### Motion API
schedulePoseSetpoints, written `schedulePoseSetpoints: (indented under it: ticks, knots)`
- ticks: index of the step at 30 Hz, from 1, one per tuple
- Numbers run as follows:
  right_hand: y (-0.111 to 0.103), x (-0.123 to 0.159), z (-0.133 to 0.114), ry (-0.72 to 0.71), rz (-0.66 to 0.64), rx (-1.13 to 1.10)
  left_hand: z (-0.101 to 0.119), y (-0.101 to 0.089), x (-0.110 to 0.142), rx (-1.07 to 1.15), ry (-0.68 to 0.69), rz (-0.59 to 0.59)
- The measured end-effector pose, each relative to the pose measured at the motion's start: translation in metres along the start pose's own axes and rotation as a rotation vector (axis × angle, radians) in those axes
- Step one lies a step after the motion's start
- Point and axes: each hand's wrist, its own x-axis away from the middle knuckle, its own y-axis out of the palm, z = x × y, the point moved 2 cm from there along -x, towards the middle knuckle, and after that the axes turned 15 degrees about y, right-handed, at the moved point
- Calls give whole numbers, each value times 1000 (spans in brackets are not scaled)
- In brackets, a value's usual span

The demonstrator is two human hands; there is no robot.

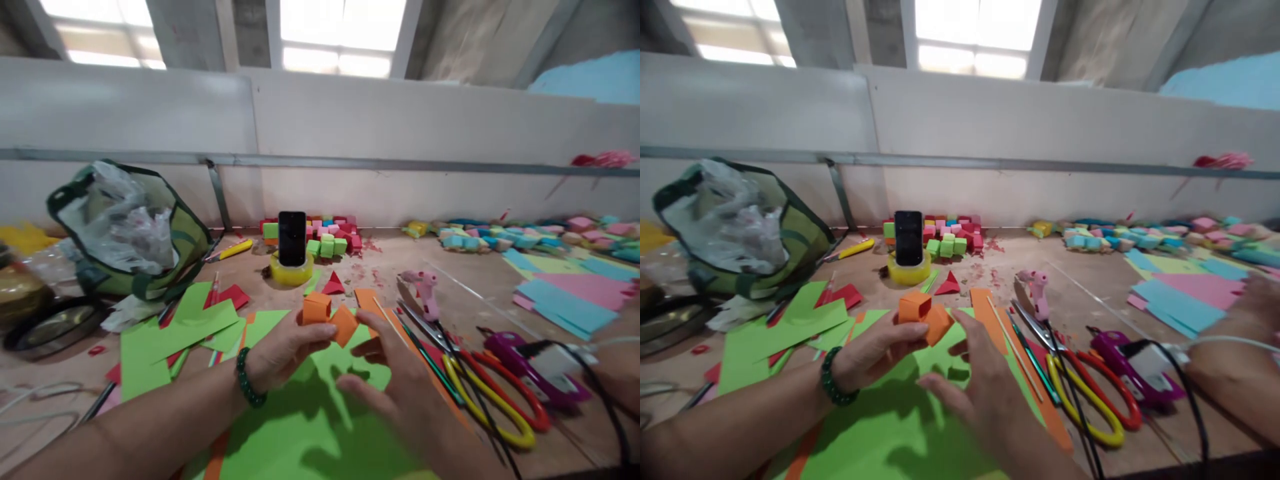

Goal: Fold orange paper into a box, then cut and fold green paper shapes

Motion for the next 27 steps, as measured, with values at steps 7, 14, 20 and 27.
schedulePoseSetpoints:
  ticks: [7, 14, 20, 27]
  knots:
    - [9, -1, -13, -134, 178, -124, 0, 0, 7, -104, 37, -75]
    - [9, -2, -9, -135, 178, -139, -2, -5, 4, -265, 138, -26]
    - [11, -2, -8, -181, 229, -171, -7, 0, 4, -171, 62, -41]
    - [12, -2, -9, -287, 220, -135, -12, 0, 5, -114, 53, 27]
